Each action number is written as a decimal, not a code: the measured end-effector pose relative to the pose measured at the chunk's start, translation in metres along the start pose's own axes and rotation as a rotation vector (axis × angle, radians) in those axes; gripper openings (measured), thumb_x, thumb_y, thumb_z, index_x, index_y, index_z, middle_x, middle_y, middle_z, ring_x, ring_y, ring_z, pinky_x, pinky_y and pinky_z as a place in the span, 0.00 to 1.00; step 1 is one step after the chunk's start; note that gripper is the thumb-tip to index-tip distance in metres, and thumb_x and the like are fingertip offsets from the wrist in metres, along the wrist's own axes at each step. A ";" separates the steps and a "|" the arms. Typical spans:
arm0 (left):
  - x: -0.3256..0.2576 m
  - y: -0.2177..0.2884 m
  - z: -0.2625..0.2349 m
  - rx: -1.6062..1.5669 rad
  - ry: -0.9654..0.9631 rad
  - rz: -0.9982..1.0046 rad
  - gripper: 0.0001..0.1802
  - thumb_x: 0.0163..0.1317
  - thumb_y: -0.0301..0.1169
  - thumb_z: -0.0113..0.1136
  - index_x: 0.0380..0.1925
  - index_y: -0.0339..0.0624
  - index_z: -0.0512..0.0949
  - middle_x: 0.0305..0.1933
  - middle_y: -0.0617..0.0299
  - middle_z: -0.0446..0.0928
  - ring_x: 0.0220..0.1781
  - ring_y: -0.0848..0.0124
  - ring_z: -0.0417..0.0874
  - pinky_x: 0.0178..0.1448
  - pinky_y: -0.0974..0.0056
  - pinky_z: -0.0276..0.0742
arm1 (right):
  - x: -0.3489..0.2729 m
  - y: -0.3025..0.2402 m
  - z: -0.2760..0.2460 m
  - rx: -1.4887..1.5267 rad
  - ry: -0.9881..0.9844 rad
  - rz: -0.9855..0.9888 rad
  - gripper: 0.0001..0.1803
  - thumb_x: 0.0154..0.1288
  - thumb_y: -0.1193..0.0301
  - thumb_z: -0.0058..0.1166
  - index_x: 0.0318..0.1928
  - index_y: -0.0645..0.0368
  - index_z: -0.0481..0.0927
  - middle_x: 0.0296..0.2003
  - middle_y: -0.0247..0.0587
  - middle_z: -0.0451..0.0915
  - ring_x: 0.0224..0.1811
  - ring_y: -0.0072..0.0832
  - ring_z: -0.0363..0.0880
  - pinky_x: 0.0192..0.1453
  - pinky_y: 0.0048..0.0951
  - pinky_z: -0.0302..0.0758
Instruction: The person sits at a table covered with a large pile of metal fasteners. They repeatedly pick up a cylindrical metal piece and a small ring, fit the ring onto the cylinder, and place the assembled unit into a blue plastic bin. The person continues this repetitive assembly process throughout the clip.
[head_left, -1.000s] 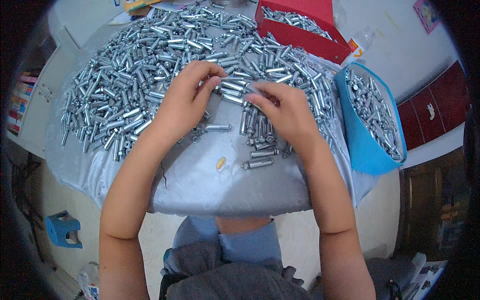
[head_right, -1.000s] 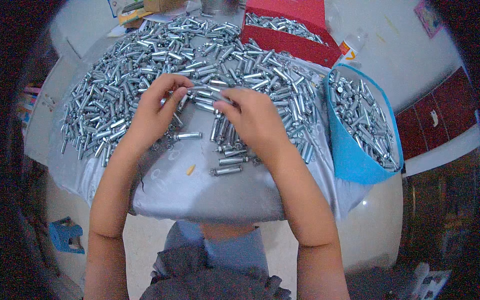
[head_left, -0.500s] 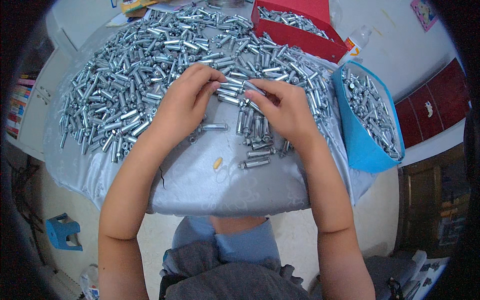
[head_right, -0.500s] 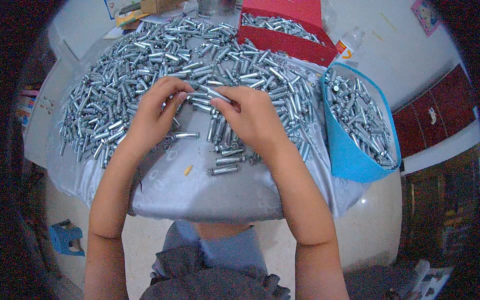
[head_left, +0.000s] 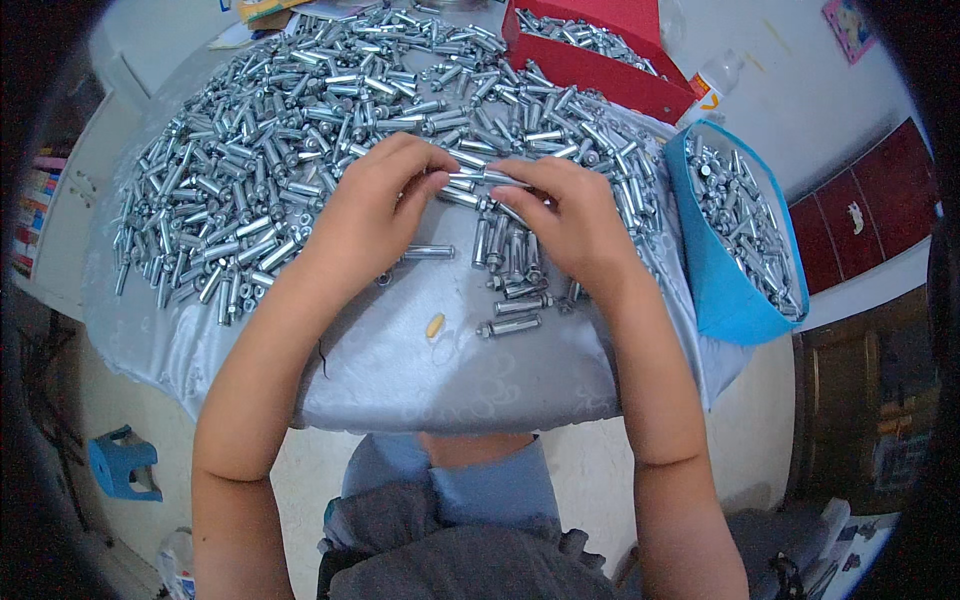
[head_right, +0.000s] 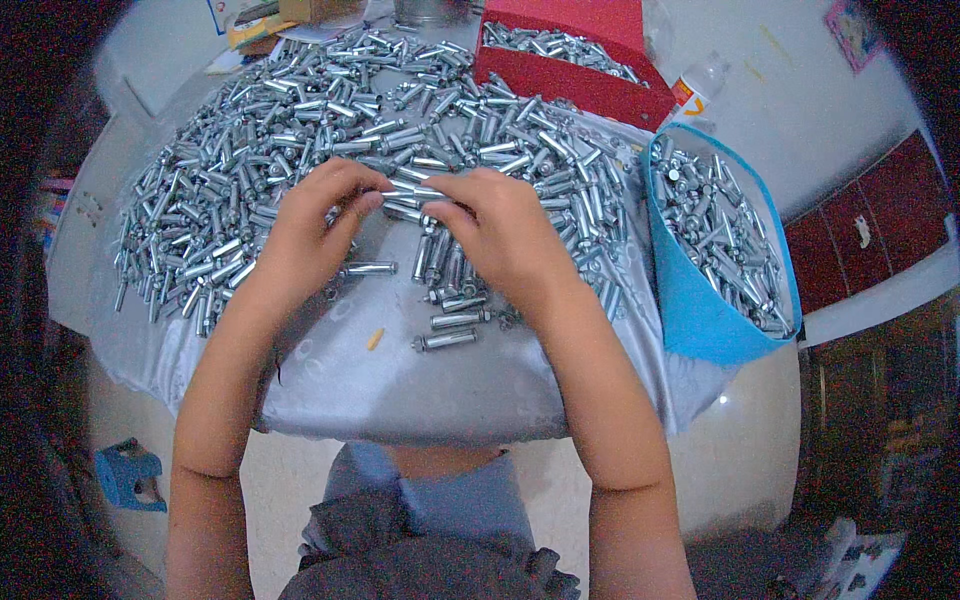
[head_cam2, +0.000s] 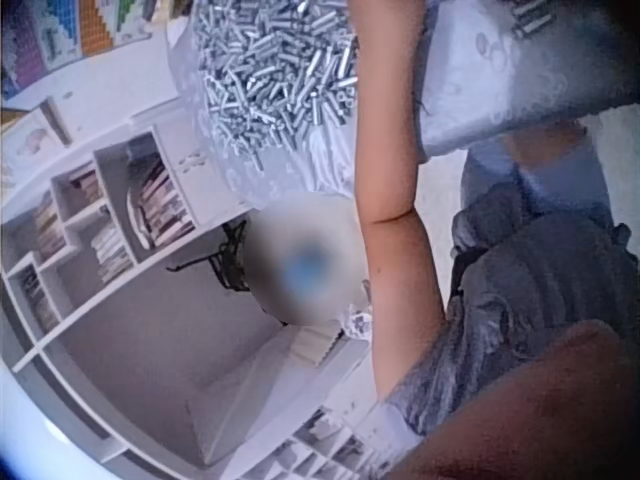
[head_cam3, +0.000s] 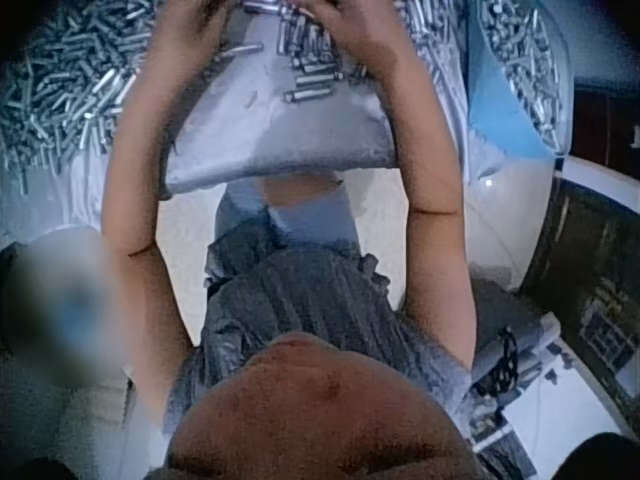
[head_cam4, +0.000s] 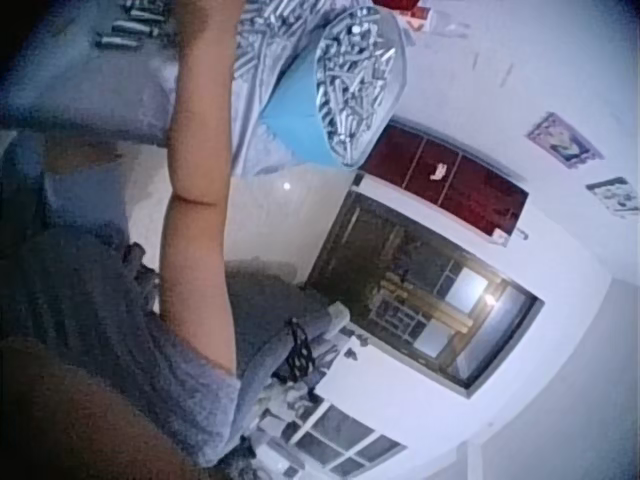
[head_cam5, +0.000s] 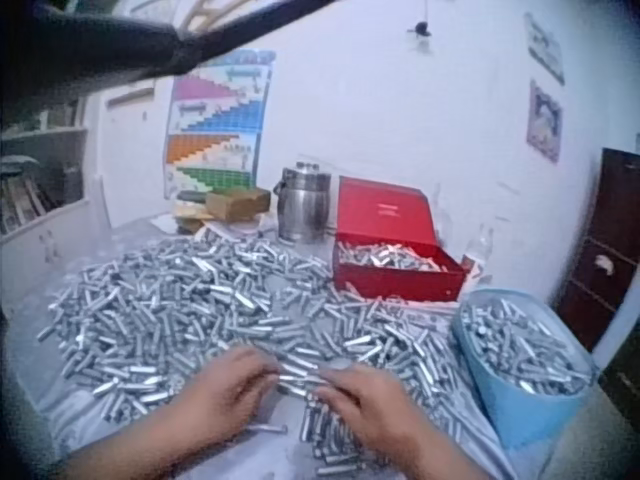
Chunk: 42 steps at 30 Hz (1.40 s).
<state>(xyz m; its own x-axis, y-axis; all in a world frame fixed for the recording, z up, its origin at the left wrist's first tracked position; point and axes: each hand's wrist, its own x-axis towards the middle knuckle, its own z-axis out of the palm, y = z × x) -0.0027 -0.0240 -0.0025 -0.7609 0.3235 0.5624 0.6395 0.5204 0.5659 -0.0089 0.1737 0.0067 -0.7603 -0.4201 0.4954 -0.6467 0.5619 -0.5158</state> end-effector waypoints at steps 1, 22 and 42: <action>0.000 0.001 0.000 -0.021 -0.020 -0.011 0.09 0.52 0.22 0.53 0.36 0.36 0.73 0.34 0.56 0.73 0.33 0.66 0.75 0.37 0.66 0.71 | 0.000 0.002 0.001 0.006 0.000 -0.016 0.12 0.53 0.69 0.54 0.39 0.60 0.78 0.23 0.43 0.74 0.23 0.29 0.70 0.28 0.26 0.67; 0.005 0.014 -0.011 -0.824 -0.044 -0.581 0.13 0.54 0.34 0.57 0.36 0.36 0.74 0.27 0.65 0.74 0.28 0.79 0.74 0.33 0.75 0.72 | 0.006 -0.018 -0.005 0.722 0.071 0.236 0.08 0.56 0.76 0.52 0.36 0.67 0.73 0.30 0.38 0.76 0.30 0.21 0.75 0.35 0.18 0.72; 0.005 0.025 -0.016 -1.000 0.006 -0.636 0.12 0.56 0.37 0.49 0.20 0.43 0.67 0.12 0.73 0.54 0.13 0.83 0.53 0.17 0.74 0.49 | 0.000 -0.032 0.010 0.599 0.150 0.109 0.06 0.53 0.72 0.55 0.31 0.60 0.77 0.27 0.34 0.77 0.29 0.19 0.73 0.33 0.20 0.69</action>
<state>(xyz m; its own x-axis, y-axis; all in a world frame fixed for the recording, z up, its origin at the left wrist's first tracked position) 0.0116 -0.0221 0.0240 -0.9744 0.2246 0.0107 -0.0502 -0.2638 0.9633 0.0111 0.1491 0.0162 -0.8348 -0.2543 0.4883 -0.5214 0.0804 -0.8495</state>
